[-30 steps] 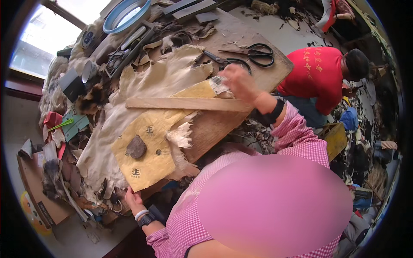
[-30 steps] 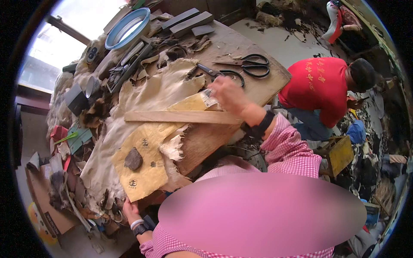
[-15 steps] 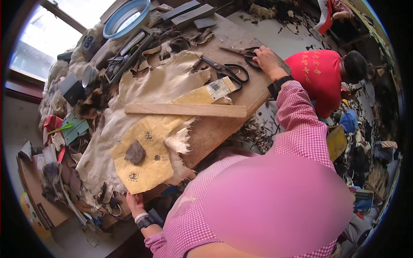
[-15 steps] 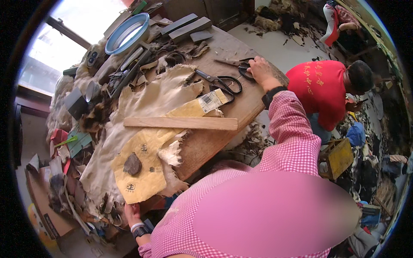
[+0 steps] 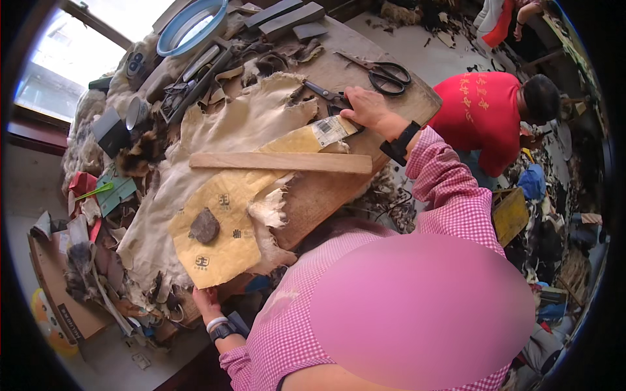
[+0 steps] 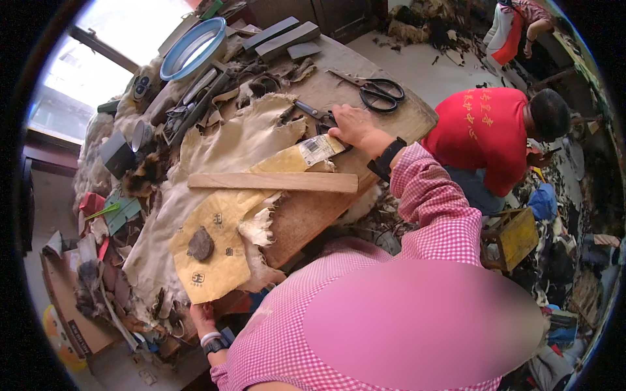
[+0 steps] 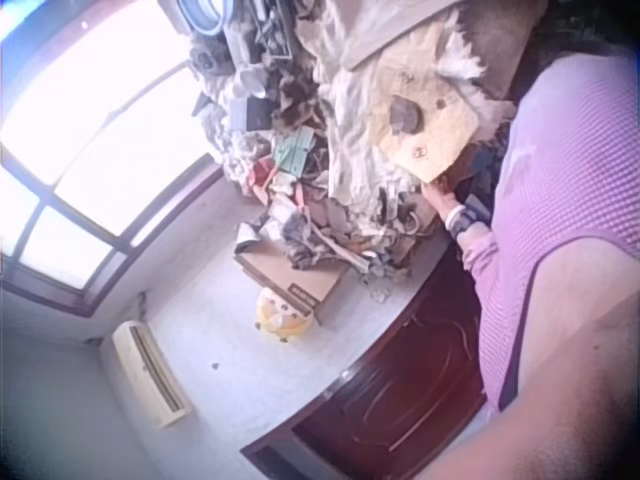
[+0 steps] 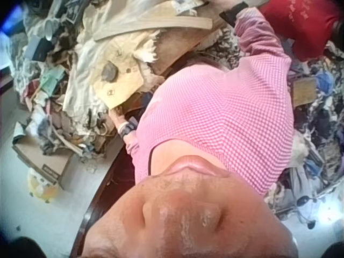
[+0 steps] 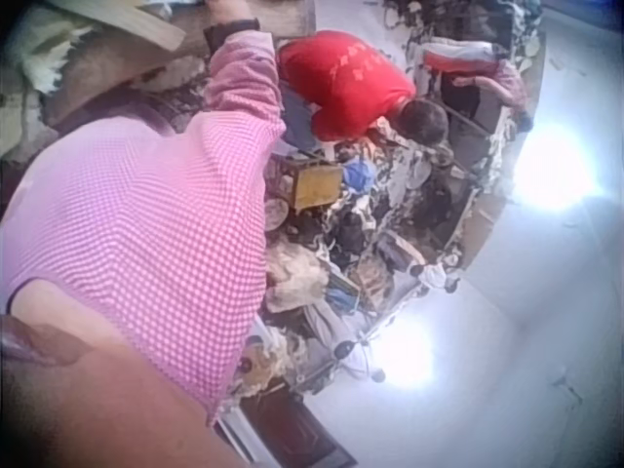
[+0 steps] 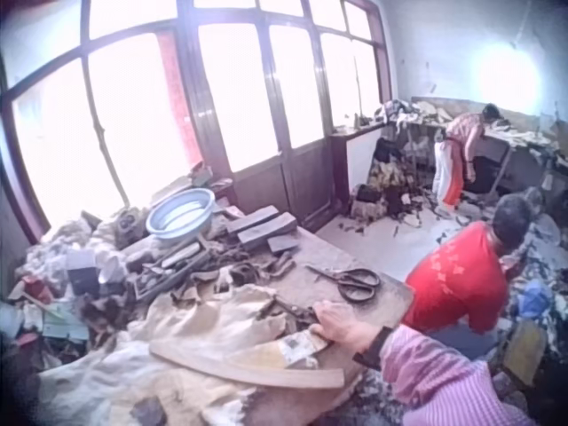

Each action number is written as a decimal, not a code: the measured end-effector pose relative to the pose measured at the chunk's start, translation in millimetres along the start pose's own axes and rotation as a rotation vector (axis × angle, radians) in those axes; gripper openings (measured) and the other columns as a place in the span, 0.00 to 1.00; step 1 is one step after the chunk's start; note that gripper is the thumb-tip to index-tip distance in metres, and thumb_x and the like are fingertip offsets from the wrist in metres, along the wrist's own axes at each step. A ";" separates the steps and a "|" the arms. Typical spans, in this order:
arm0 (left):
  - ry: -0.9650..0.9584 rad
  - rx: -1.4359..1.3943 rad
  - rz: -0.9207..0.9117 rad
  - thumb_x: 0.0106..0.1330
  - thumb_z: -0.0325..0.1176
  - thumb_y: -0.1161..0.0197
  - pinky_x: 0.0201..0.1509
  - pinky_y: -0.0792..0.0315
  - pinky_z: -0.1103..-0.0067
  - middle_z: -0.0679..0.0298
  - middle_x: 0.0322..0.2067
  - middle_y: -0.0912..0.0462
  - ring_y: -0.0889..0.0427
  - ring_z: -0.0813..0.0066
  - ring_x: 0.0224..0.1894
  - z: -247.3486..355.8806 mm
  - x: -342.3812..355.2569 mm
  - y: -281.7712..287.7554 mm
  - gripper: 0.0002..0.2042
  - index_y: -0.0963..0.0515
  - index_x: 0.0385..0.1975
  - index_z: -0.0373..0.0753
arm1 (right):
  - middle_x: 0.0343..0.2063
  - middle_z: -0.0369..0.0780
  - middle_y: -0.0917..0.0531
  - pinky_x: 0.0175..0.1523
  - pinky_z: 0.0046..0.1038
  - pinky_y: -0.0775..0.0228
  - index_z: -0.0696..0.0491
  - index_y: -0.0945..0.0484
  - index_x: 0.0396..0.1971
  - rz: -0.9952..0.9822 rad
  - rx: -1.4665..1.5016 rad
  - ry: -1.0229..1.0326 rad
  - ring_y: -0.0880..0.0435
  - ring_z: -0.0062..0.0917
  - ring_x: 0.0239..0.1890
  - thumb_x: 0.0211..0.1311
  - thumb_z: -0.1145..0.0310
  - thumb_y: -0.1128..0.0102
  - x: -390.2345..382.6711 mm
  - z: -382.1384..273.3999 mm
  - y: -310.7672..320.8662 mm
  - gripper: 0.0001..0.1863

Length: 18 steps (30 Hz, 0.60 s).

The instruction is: The recorder is sorting and preparing pieces of leather and fur for processing, including using a template and a cutting tool.

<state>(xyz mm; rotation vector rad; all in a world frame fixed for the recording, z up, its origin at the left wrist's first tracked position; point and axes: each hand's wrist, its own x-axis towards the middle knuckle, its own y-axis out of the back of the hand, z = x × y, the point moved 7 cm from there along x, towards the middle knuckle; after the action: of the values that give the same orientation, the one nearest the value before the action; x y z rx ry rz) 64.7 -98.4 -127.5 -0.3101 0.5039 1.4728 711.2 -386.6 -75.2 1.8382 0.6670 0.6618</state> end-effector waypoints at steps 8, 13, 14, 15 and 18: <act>-0.060 0.002 0.033 0.64 0.31 0.40 0.24 0.29 0.85 0.66 0.30 0.17 0.19 0.77 0.26 7.6 -16.0 -15.0 0.06 0.24 0.39 0.40 | 0.36 0.47 0.18 0.45 0.41 0.26 0.55 0.26 0.36 -0.053 -0.109 -0.049 0.19 0.42 0.42 0.49 0.52 0.39 12.3 26.6 5.4 0.22; -0.326 0.210 0.113 0.63 0.29 0.38 0.28 0.28 0.84 0.66 0.29 0.18 0.22 0.81 0.26 8.3 -0.7 4.4 0.04 0.23 0.34 0.37 | 0.37 0.46 0.18 0.45 0.39 0.26 0.55 0.23 0.35 -0.110 -0.238 -0.073 0.19 0.41 0.43 0.52 0.54 0.39 16.5 42.1 18.4 0.19; -0.410 0.310 0.143 0.64 0.31 0.39 0.30 0.29 0.84 0.67 0.29 0.19 0.25 0.83 0.26 8.2 7.1 15.5 0.06 0.23 0.32 0.35 | 0.37 0.46 0.18 0.45 0.39 0.26 0.55 0.22 0.35 -0.159 -0.283 -0.078 0.18 0.40 0.43 0.53 0.56 0.39 20.0 37.5 21.5 0.18; -0.407 0.304 0.155 0.64 0.31 0.39 0.30 0.29 0.84 0.67 0.29 0.19 0.25 0.83 0.26 1.3 17.5 26.6 0.06 0.23 0.32 0.35 | 0.37 0.46 0.18 0.45 0.39 0.26 0.55 0.22 0.35 -0.160 -0.283 -0.064 0.18 0.40 0.43 0.53 0.56 0.39 25.5 27.5 27.9 0.18; -0.606 0.450 0.231 0.66 0.36 0.41 0.32 0.30 0.79 0.65 0.25 0.20 0.25 0.77 0.25 7.1 19.9 31.7 0.10 0.24 0.30 0.34 | 0.37 0.45 0.18 0.45 0.39 0.27 0.56 0.21 0.34 -0.184 -0.268 0.078 0.19 0.40 0.44 0.55 0.55 0.39 44.1 -14.7 34.0 0.18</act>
<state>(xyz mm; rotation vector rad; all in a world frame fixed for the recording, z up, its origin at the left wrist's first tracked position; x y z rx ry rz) 34.7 -74.9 -128.1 0.5541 0.3658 1.5349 736.3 -357.1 -32.6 1.4910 0.7505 0.6689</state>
